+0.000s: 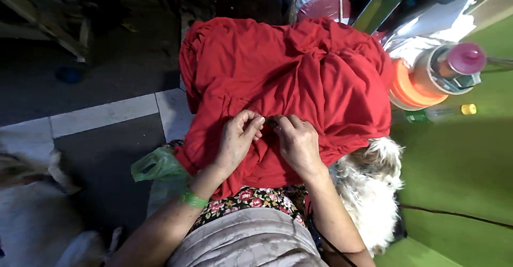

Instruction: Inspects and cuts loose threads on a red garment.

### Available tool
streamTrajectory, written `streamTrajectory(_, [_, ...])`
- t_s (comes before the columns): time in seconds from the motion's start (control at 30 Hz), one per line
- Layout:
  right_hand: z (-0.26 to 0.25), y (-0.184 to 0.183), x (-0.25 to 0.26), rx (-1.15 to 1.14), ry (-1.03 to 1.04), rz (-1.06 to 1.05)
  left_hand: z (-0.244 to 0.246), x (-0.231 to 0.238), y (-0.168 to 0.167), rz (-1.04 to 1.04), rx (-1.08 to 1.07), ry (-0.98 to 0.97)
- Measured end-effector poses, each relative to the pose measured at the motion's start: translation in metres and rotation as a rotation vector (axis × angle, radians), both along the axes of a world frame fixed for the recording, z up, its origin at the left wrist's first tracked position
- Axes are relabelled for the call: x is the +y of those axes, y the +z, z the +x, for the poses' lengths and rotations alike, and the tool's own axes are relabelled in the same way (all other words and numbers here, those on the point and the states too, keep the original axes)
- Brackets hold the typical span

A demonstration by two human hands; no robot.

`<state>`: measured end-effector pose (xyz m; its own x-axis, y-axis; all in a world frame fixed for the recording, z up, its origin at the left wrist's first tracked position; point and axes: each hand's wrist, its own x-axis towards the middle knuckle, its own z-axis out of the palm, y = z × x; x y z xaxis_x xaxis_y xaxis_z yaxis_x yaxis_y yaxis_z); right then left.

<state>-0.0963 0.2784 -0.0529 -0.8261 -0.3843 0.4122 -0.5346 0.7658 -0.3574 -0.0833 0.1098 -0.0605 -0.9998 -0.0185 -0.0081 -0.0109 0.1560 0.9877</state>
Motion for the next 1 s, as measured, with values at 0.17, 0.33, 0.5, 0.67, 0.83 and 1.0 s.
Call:
streamTrajectory(0.17, [-0.006,-0.001,0.010,-0.148,0.000,-0.130,0.000,-0.007,0.002,0.021,-0.028,-0.003])
streamTrajectory(0.33, [0.004,0.003,0.045,-0.421,-0.095,-0.566,-0.001,-0.022,-0.003,0.072,-0.096,0.019])
streamTrajectory(0.5, [0.018,-0.013,0.064,-0.280,-0.034,-0.464,0.002,-0.023,-0.010,-0.162,-0.036,-0.043])
streamTrajectory(0.67, [0.016,-0.014,0.061,-0.115,0.011,-0.186,0.001,-0.013,-0.006,-0.015,-0.054,-0.159])
streamTrajectory(0.83, [0.019,0.005,0.058,-0.192,-0.035,-0.299,-0.006,0.000,0.004,0.058,0.134,-0.090])
streamTrajectory(1.0, [0.007,0.007,0.062,-0.324,-0.381,-0.466,-0.049,0.027,0.014,0.054,0.029,-0.132])
